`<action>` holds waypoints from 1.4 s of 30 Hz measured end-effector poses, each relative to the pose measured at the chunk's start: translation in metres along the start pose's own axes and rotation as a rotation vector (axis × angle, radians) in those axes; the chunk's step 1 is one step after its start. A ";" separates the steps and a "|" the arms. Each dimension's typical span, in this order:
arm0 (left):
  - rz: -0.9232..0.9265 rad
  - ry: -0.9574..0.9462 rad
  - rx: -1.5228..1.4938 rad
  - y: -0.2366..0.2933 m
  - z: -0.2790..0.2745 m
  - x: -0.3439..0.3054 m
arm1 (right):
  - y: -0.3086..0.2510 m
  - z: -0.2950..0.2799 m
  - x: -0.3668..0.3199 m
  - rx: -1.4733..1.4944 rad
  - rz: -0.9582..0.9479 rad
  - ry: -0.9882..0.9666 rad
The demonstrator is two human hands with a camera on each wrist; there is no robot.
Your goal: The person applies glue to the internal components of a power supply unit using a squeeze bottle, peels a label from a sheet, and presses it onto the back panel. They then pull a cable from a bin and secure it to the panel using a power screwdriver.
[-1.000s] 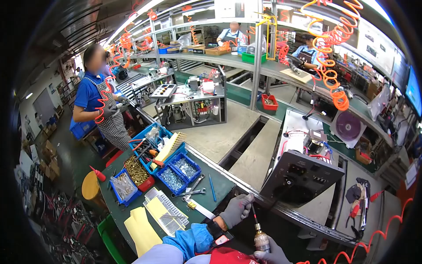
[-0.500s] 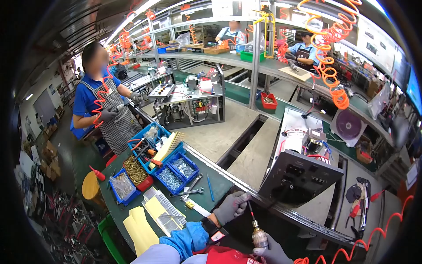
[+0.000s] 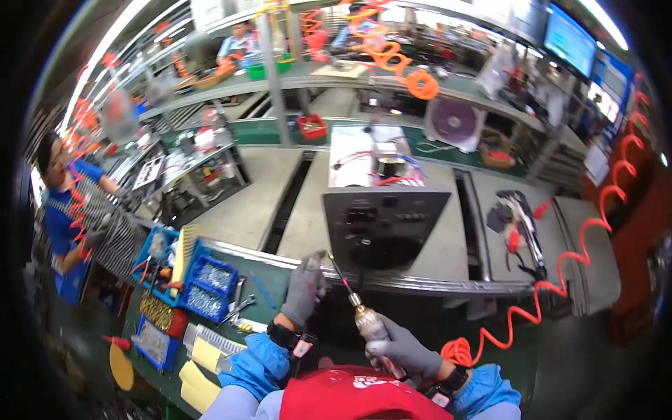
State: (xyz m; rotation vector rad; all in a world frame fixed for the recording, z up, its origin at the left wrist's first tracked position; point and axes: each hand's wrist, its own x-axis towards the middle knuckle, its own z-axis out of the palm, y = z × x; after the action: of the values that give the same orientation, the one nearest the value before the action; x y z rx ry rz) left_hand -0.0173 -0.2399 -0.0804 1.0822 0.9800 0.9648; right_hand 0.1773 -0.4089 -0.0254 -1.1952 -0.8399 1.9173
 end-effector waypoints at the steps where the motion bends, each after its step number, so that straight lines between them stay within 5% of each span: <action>1: 0.052 0.045 0.052 0.004 0.009 0.004 | -0.002 -0.003 -0.005 0.000 -0.042 0.025; 3: 0.369 0.033 0.205 -0.030 0.018 0.036 | -0.008 -0.005 -0.019 0.046 -0.070 0.136; 6: 0.257 -0.001 0.403 0.001 0.040 0.036 | -0.009 -0.013 -0.032 0.063 -0.155 0.225; 10: 0.463 -0.152 0.128 -0.018 0.060 0.064 | -0.003 -0.020 -0.039 0.103 -0.229 0.275; 13: 0.437 -0.233 0.296 -0.017 0.059 0.075 | -0.001 -0.023 -0.040 0.118 -0.212 0.280; 16: 0.494 -0.156 0.186 -0.016 0.065 0.080 | -0.003 -0.022 -0.037 0.104 -0.184 0.271; 19: 0.182 -0.127 0.033 0.001 0.062 0.072 | -0.004 -0.018 -0.027 0.108 -0.163 0.249; 35: 0.152 -0.228 -0.009 0.004 0.052 0.073 | -0.020 -0.008 0.001 0.072 -0.120 0.170; 42: 0.155 -0.086 -0.038 0.007 0.062 0.071 | -0.020 -0.006 0.011 0.111 -0.173 0.228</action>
State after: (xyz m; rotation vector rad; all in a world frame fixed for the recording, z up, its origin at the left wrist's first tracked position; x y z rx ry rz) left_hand 0.0598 -0.1861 -0.0731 1.1712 0.8138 1.0500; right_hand 0.1844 -0.3882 -0.0160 -1.2058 -0.6823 1.6315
